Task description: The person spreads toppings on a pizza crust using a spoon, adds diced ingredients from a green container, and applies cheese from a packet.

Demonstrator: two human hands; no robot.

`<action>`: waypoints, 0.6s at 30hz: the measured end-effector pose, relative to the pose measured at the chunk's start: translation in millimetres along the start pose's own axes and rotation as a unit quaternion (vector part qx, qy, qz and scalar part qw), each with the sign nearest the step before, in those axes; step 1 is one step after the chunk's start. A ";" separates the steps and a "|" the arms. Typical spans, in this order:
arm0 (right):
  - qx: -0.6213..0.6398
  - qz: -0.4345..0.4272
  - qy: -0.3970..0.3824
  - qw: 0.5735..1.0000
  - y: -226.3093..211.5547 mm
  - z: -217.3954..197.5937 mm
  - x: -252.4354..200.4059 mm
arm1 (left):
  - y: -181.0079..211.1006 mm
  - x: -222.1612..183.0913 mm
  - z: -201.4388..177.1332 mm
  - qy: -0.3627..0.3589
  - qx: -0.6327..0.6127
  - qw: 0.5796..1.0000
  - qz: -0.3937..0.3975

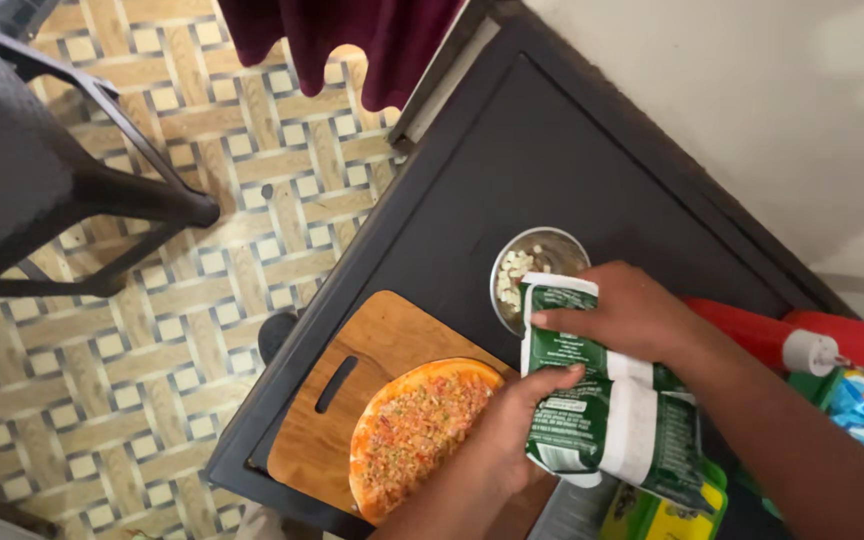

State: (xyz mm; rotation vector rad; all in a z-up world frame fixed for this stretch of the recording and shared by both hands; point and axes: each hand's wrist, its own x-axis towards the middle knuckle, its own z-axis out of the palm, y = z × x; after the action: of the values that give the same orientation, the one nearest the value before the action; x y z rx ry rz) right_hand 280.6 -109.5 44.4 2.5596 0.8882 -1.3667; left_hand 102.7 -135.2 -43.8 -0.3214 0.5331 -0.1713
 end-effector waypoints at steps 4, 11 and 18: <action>0.034 -0.010 -0.007 0.999 3.4 -0.4 10.5 | 9.6 6.0 -0.5 0.013 0.032 0.999 -0.017; 0.016 -0.041 -0.013 0.999 9.2 -4.3 17.7 | 11.2 4.9 7.1 0.009 0.020 1.000 -0.011; -0.014 -0.060 -0.013 0.998 9.2 -9.8 24.9 | 15.8 8.0 12.0 0.026 0.040 0.999 0.009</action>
State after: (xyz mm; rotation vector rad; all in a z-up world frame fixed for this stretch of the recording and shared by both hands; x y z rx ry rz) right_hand 303.2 -102.6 28.9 2.4985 1.0641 -1.4059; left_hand 117.1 -119.4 -43.3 -0.2340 0.5787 -0.1835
